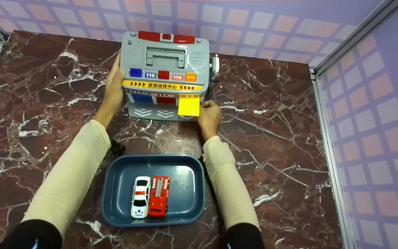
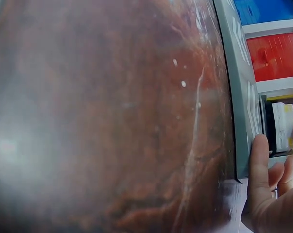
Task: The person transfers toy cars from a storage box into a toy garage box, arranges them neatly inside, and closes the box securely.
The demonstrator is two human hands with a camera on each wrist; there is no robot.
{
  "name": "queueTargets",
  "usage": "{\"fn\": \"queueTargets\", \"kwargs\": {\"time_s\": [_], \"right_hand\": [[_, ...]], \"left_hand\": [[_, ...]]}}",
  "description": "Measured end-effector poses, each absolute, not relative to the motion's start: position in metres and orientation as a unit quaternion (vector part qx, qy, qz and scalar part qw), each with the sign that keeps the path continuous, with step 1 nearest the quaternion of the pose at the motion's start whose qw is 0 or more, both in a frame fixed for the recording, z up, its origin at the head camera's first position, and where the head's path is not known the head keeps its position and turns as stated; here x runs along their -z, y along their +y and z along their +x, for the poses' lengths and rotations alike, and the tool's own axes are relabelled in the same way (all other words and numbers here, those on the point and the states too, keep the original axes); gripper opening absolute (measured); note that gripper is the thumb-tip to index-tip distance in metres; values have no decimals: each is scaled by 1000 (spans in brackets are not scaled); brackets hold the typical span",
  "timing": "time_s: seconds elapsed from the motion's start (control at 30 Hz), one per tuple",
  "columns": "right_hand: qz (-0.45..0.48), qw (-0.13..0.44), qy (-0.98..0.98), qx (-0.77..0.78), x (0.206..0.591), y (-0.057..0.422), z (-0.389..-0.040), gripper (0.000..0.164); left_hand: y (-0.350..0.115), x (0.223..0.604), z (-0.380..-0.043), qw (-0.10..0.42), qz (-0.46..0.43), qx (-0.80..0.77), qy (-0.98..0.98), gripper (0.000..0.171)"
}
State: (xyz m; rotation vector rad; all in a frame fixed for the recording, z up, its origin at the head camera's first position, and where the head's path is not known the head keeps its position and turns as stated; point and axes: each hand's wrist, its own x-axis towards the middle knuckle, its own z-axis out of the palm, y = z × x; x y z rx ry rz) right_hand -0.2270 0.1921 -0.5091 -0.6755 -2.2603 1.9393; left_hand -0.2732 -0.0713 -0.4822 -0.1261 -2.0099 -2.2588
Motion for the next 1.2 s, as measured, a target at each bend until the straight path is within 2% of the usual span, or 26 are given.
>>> {"fn": "queueTargets", "kwargs": {"time_s": [0.33,0.57,0.73,0.9,1.2], "right_hand": [[-223,33,-742,-632,509,193,-228,16],[-218,40,-752,-621,511,194,-225,14],[-205,31,-745,-635,511,196,-220,3],[-201,13,-721,-663,506,202,-213,15],[-171,68,-695,-695,481,211,-197,11]], "left_hand": [[-71,481,-274,42,-26,744,-666,59],[-69,466,-265,29,-20,743,-668,59],[-71,481,-273,41,-29,743,-667,58],[-72,484,-273,57,-38,741,-668,57],[-71,482,-274,49,-32,737,-673,56]]}}
